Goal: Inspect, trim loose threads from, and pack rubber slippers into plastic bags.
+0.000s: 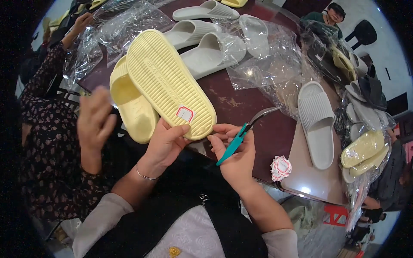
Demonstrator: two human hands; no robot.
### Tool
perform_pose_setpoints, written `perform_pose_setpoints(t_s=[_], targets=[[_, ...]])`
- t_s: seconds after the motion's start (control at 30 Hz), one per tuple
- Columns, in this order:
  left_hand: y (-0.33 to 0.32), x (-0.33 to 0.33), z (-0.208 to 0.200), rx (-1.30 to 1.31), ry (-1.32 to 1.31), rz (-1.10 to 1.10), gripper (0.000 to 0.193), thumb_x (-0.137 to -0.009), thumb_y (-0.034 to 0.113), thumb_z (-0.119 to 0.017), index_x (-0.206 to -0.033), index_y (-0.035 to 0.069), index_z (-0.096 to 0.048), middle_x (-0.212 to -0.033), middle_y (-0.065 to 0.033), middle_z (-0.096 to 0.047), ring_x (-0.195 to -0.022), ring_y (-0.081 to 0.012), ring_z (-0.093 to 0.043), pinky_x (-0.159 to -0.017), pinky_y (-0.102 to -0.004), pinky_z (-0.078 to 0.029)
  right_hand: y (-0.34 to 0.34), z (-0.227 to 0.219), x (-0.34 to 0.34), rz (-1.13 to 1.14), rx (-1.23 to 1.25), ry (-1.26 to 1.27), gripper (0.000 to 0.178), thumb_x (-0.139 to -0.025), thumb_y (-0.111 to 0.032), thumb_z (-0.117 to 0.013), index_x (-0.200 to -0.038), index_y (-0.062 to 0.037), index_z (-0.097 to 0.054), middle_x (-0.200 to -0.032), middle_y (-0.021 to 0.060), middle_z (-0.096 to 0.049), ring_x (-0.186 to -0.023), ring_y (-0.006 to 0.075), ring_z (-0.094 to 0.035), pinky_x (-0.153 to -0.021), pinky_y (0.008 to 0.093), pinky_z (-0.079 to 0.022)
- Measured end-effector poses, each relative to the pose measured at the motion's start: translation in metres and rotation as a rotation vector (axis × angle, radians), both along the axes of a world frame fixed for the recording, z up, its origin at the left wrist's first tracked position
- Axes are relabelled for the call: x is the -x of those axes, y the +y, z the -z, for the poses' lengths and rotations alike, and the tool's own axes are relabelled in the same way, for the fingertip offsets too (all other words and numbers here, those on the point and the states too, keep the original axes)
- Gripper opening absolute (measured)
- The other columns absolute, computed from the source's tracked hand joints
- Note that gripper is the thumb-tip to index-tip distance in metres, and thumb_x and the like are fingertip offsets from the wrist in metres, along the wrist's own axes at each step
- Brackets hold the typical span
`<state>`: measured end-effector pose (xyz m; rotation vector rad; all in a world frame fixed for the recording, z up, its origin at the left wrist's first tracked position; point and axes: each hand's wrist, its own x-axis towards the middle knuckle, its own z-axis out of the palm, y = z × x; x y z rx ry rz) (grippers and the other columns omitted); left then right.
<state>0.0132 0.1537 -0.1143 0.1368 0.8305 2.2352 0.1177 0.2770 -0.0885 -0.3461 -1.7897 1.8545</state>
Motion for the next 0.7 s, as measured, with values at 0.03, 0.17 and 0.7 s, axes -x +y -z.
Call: perform_pose_setpoints(t_s=[0.03, 0.17, 0.7], targets=[[0.001, -0.002, -0.002, 0.000, 0.004, -0.013, 0.047, -0.080, -0.007, -0.052, -0.124, 0.004, -0.038, -0.115, -0.0104, -0.054, -0.102, -0.0210, -0.057, -0.081, -0.0329, -0.051, 0.001, 0.002, -0.001, 0.004, 0.004, 0.009, 0.030, -0.081, 0.003, -0.061, -0.099, -0.0036, -0.038, -0.105, 0.0200, -0.054, -0.081, 0.0202, -0.061, -0.060, 0.0254, -0.049], [0.001, -0.001, 0.001, -0.016, 0.036, -0.013, 0.047, -0.080, -0.008, -0.051, -0.123, 0.002, -0.039, -0.115, -0.0105, -0.054, -0.103, -0.0208, -0.057, -0.083, -0.0331, -0.051, 0.006, 0.007, -0.003, 0.035, 0.072, 0.005, 0.030, -0.081, 0.003, -0.061, -0.099, -0.0032, -0.038, -0.105, 0.0206, -0.054, -0.078, 0.0194, -0.060, -0.059, 0.0253, -0.049], [0.002, -0.004, 0.004, -0.108, 0.025, -0.025, 0.047, -0.078, -0.011, -0.051, -0.123, 0.000, -0.040, -0.117, -0.0130, -0.053, -0.105, -0.0229, -0.056, -0.088, -0.0357, -0.049, 0.010, 0.014, -0.002, 0.041, 0.075, -0.038, 0.030, -0.081, 0.002, -0.061, -0.100, -0.0041, -0.040, -0.104, 0.0183, -0.053, -0.075, 0.0177, -0.059, -0.058, 0.0233, -0.048]])
